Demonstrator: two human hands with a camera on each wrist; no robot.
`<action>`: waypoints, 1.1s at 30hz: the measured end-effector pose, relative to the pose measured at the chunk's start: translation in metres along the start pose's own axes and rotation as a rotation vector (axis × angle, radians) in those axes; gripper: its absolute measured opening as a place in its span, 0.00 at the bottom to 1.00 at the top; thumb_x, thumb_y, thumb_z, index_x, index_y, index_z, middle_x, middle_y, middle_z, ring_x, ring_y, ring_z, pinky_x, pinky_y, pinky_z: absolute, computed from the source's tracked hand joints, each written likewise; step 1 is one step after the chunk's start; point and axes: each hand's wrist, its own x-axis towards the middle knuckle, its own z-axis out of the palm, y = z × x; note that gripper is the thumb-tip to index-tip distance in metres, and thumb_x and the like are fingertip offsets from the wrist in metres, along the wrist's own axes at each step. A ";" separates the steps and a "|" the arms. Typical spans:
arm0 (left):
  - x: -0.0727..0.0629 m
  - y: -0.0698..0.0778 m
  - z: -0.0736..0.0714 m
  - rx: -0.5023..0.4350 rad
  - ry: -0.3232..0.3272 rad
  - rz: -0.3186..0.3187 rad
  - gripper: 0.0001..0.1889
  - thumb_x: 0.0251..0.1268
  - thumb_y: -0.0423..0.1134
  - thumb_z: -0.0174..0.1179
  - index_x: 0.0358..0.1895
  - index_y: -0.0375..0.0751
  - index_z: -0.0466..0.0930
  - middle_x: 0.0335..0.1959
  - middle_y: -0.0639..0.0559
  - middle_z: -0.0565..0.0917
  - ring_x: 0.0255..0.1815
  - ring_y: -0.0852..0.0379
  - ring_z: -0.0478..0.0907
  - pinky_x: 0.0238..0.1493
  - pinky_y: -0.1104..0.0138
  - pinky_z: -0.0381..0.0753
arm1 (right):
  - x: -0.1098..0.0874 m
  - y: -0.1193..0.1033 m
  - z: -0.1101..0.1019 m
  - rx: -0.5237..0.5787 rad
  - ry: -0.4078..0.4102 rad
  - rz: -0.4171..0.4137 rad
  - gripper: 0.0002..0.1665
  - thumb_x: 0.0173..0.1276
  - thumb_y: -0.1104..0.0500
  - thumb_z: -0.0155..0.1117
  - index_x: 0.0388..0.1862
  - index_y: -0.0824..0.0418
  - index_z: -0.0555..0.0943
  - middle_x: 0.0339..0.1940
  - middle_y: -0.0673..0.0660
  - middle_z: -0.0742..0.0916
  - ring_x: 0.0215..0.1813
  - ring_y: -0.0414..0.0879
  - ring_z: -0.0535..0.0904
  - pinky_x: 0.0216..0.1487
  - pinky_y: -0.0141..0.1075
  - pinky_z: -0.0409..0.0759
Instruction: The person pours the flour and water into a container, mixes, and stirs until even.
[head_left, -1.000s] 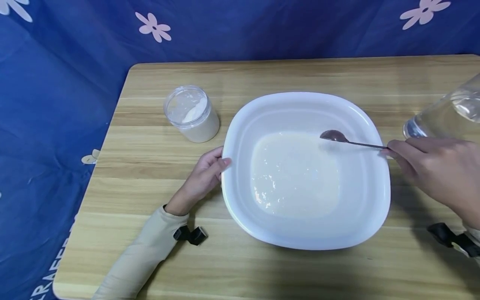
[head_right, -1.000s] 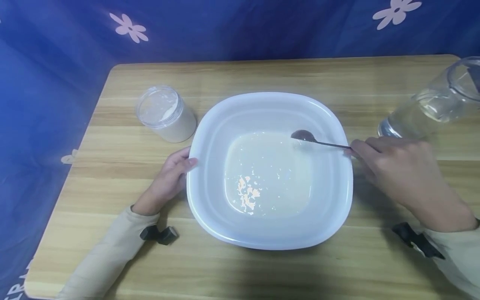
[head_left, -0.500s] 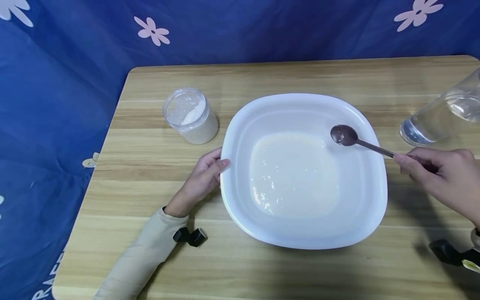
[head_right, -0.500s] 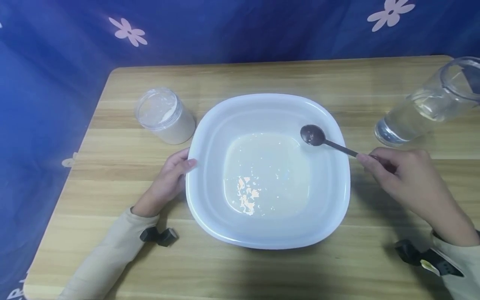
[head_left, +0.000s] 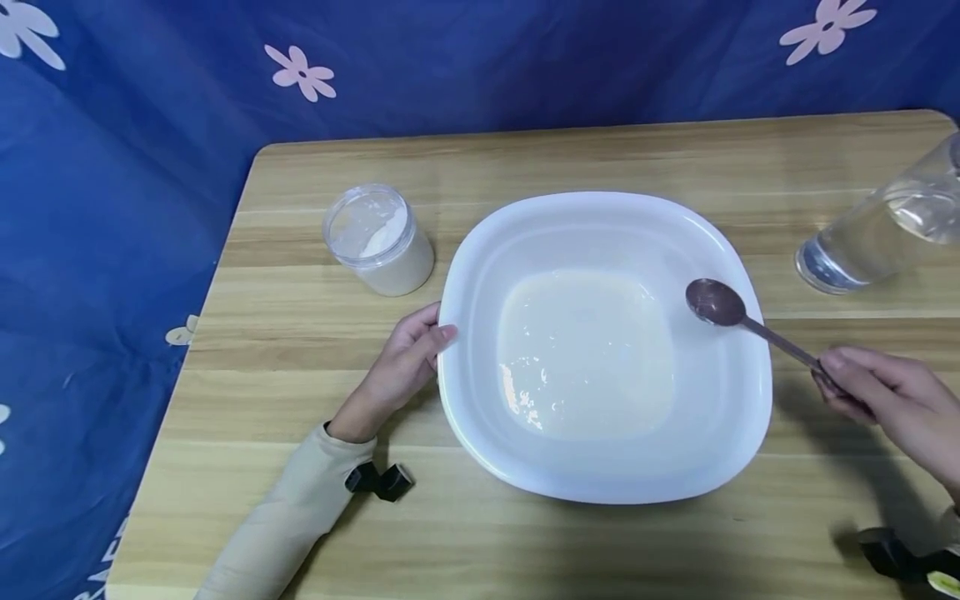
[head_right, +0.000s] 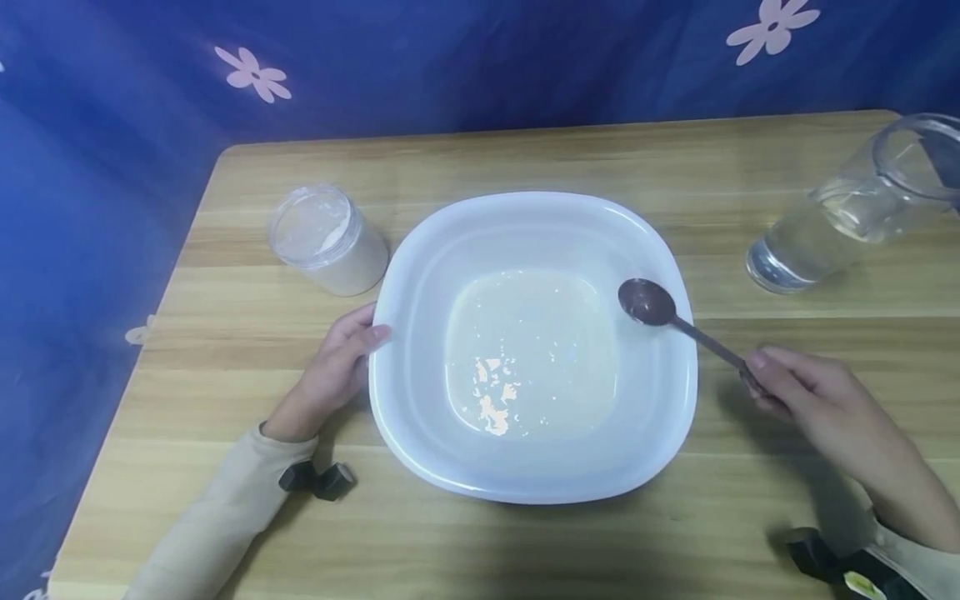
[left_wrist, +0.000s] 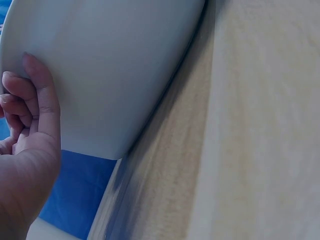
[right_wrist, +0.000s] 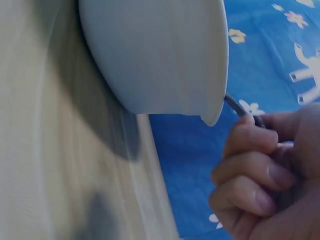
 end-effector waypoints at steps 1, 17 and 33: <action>0.000 0.000 0.000 -0.003 0.000 0.002 0.23 0.68 0.28 0.40 0.59 0.09 0.56 0.37 0.48 0.83 0.31 0.58 0.83 0.29 0.69 0.86 | -0.003 0.002 0.001 0.022 -0.005 -0.014 0.18 0.76 0.68 0.44 0.26 0.60 0.76 0.14 0.50 0.69 0.18 0.45 0.62 0.16 0.38 0.56; 0.000 0.000 -0.001 0.015 0.009 0.009 0.23 0.68 0.29 0.41 0.59 0.09 0.57 0.38 0.49 0.83 0.32 0.58 0.83 0.31 0.69 0.86 | -0.018 0.051 0.013 1.231 -0.070 -0.398 0.29 0.73 0.77 0.14 0.38 0.86 0.70 0.16 0.57 0.62 0.15 0.43 0.51 0.12 0.28 0.45; -0.001 0.005 0.000 0.072 0.025 -0.038 0.23 0.68 0.29 0.41 0.57 0.08 0.57 0.37 0.50 0.84 0.33 0.58 0.84 0.33 0.67 0.87 | -0.027 0.070 0.027 0.973 0.373 -0.014 0.14 0.77 0.69 0.41 0.35 0.70 0.75 0.15 0.56 0.78 0.13 0.42 0.68 0.14 0.35 0.43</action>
